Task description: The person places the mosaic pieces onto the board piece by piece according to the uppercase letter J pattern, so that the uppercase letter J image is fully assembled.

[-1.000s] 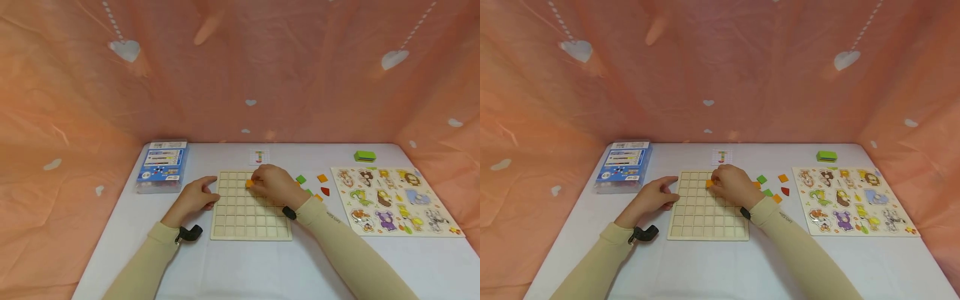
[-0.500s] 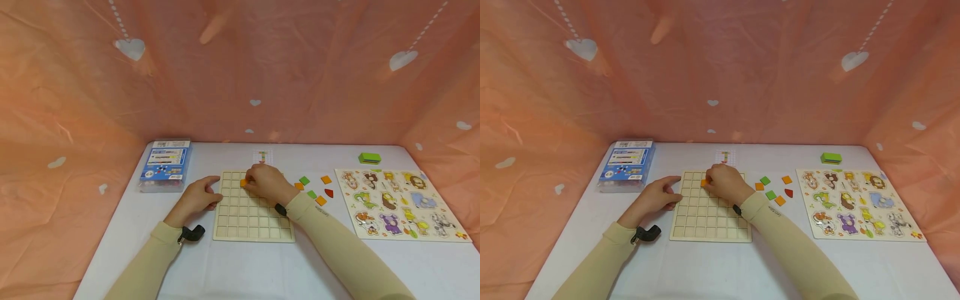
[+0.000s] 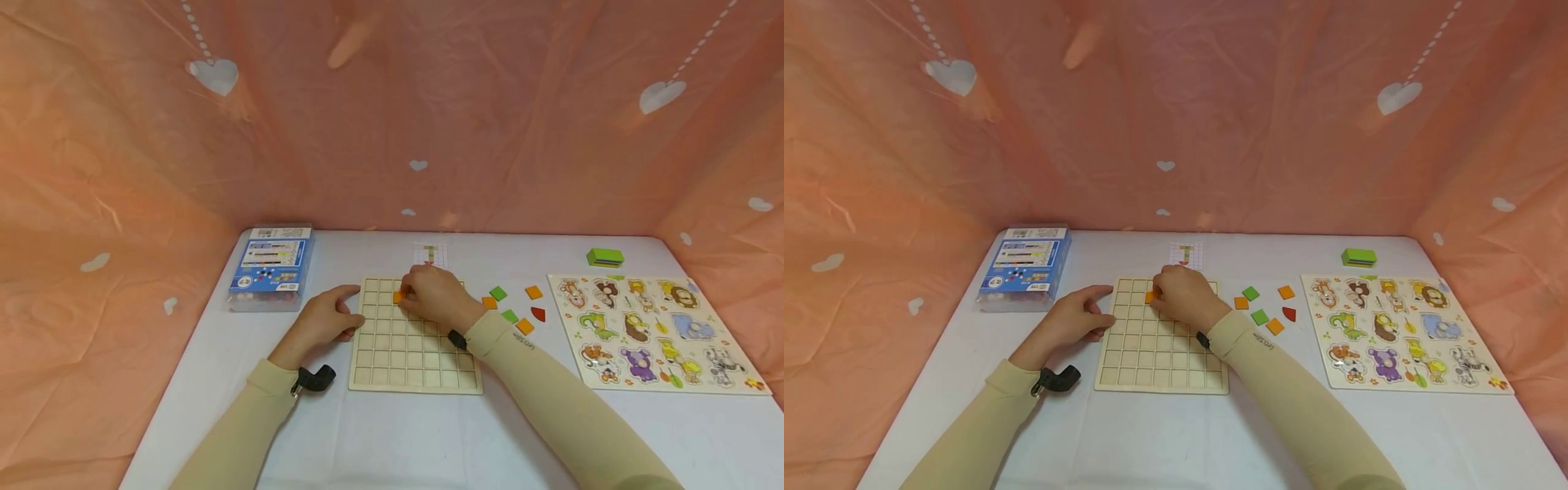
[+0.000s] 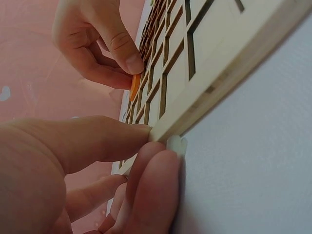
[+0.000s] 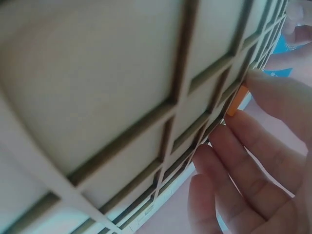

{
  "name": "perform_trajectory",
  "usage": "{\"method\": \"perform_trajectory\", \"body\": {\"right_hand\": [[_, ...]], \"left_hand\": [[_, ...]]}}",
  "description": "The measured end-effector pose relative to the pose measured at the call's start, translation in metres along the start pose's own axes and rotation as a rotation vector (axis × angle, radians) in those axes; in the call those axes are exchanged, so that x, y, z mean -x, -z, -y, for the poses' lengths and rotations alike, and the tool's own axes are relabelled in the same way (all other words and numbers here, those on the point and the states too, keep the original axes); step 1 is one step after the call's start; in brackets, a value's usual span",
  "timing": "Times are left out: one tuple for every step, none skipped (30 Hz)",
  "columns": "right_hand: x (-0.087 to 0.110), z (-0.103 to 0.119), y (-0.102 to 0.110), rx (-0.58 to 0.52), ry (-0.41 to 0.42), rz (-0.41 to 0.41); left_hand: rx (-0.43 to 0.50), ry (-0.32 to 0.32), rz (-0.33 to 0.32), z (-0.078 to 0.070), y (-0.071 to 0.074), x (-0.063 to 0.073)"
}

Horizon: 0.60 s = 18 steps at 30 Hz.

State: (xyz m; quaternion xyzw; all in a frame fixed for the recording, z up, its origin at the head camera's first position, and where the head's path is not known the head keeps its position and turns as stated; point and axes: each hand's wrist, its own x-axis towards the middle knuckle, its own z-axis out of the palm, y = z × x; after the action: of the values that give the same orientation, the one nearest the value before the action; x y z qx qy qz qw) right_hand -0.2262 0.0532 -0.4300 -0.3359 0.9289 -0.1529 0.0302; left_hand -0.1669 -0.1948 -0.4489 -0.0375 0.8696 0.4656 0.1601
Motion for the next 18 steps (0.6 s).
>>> {"method": "perform_trajectory", "body": {"right_hand": [[0.0, 0.0, 0.0, -0.001, -0.002, 0.0], [0.0, 0.0, 0.0, -0.002, -0.004, 0.0], [0.0, 0.0, 0.0, -0.002, -0.005, 0.0], [0.001, -0.001, 0.0, -0.007, -0.009, 0.001], [0.001, -0.002, 0.001, -0.012, -0.013, 0.005], [0.002, -0.003, 0.001, -0.017, -0.017, 0.007], [0.003, -0.004, 0.001, -0.025, -0.026, 0.009], [0.004, -0.006, 0.001, -0.035, -0.036, 0.012], [0.006, -0.007, 0.002, -0.045, -0.049, 0.013], [0.008, -0.009, 0.003, -0.054, -0.064, 0.014], [0.011, -0.011, 0.005, -0.064, -0.079, 0.011], [0.015, -0.013, 0.007, -0.083, -0.099, 0.006], [0.019, -0.015, 0.009, -0.1, -0.118, 0.0], [0.024, -0.017, 0.012, -0.119, -0.138, -0.009], [0.029, -0.02, 0.014, -0.133, -0.161, -0.021], [0.035, -0.023, 0.016, -0.153, -0.19, -0.033], [0.041, -0.026, 0.019, -0.175, -0.217, -0.045], [0.047, -0.029, 0.02, -0.193, -0.249, -0.059]], "left_hand": [[-0.003, 0.0, -0.001, 0.0, 0.0, 0.0], [-0.003, 0.0, 0.0, 0.0, 0.0, 0.0], [-0.005, 0.0, 0.0, 0.0, 0.0, 0.0], [-0.006, -0.001, 0.002, 0.0, 0.0, 0.0], [-0.005, -0.001, 0.004, -0.001, -0.001, -0.001], [-0.006, -0.001, 0.005, -0.001, -0.001, -0.001], [-0.006, 0.001, 0.006, -0.002, -0.001, -0.002], [-0.006, 0.003, 0.009, -0.002, -0.001, -0.002], [-0.005, 0.006, 0.01, -0.002, -0.002, -0.002], [-0.005, 0.008, 0.012, -0.002, -0.001, -0.002], [-0.004, 0.011, 0.013, -0.001, -0.001, -0.003], [-0.005, 0.013, 0.013, -0.001, -0.001, -0.003], [-0.004, 0.011, 0.016, 0.0, -0.001, -0.003], [-0.005, 0.011, 0.017, 0.0, 0.0, -0.003], [-0.007, 0.009, 0.018, 0.001, 0.0, -0.003], [-0.008, 0.012, 0.018, 0.001, 0.001, -0.003], [-0.01, 0.014, 0.016, 0.001, 0.001, -0.003], [-0.014, 0.014, 0.014, 0.002, 0.002, -0.003]]}}
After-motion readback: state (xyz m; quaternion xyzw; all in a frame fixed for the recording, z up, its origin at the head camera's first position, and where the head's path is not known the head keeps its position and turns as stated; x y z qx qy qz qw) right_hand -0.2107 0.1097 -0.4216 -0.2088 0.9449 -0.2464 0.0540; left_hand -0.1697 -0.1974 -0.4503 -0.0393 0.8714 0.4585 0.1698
